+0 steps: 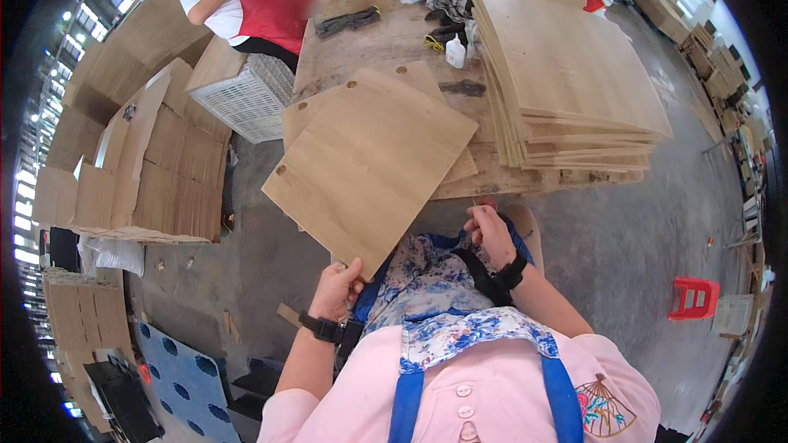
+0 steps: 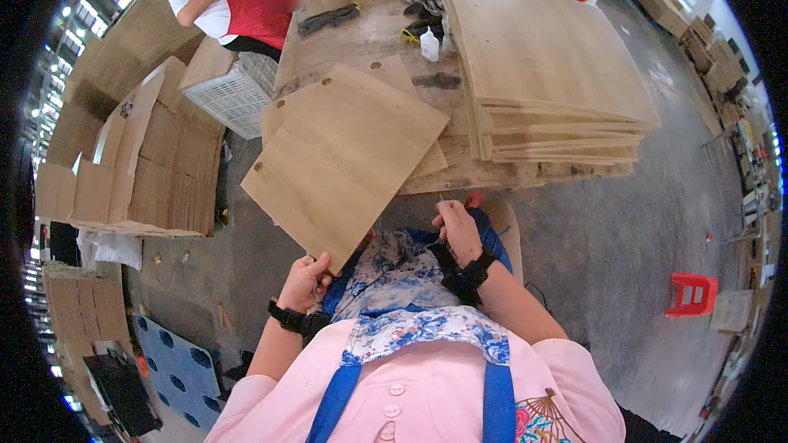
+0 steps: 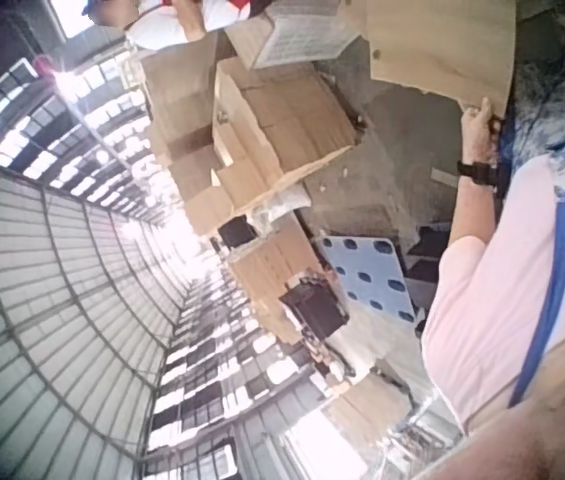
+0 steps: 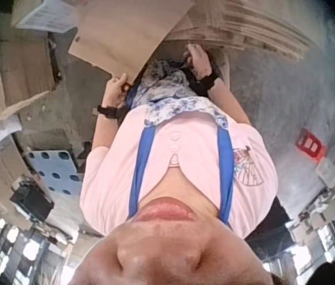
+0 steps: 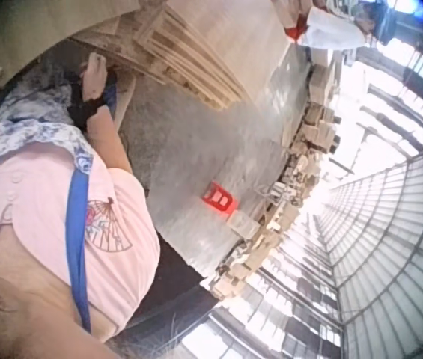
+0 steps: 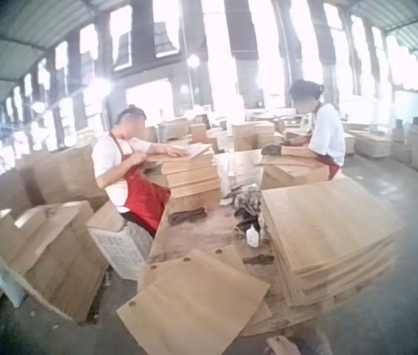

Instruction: Inspecting and marking wooden boards at a factory workstation before stacking them.

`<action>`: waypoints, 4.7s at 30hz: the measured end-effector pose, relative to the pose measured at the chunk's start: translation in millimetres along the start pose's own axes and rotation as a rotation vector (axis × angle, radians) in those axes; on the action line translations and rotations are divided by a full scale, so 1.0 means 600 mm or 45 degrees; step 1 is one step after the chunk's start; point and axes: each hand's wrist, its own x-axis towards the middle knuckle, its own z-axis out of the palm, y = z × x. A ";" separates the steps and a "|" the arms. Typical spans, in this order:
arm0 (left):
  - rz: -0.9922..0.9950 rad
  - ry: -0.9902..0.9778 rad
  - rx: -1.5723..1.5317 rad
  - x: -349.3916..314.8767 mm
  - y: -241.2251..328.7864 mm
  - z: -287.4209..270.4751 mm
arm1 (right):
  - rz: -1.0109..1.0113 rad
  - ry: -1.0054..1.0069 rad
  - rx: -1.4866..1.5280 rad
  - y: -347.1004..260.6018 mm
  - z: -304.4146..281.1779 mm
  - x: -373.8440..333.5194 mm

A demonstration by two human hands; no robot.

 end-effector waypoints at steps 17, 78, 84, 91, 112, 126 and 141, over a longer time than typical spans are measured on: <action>0.065 -0.282 0.046 0.080 0.020 0.021 | -0.951 -0.361 -1.076 0.000 0.075 -0.020; 0.039 -0.371 -0.071 0.085 0.022 0.016 | -1.125 -0.462 -1.111 0.011 0.112 -0.034; 0.025 -0.377 -0.041 0.091 0.016 0.010 | -1.064 -0.720 -1.250 0.012 0.118 -0.047; 0.027 -0.317 0.012 0.081 0.025 0.017 | -0.905 -0.286 -1.076 -0.019 0.093 0.001; 0.040 -0.397 -0.106 0.092 0.017 0.012 | -0.783 -0.219 -1.243 -0.039 0.069 0.046; 0.001 -0.418 -0.186 0.103 0.010 0.001 | -0.751 -0.278 -0.936 -0.079 0.077 0.038; -0.020 -0.398 -0.025 0.073 0.023 0.017 | -1.180 -0.682 -1.104 -0.007 0.098 0.003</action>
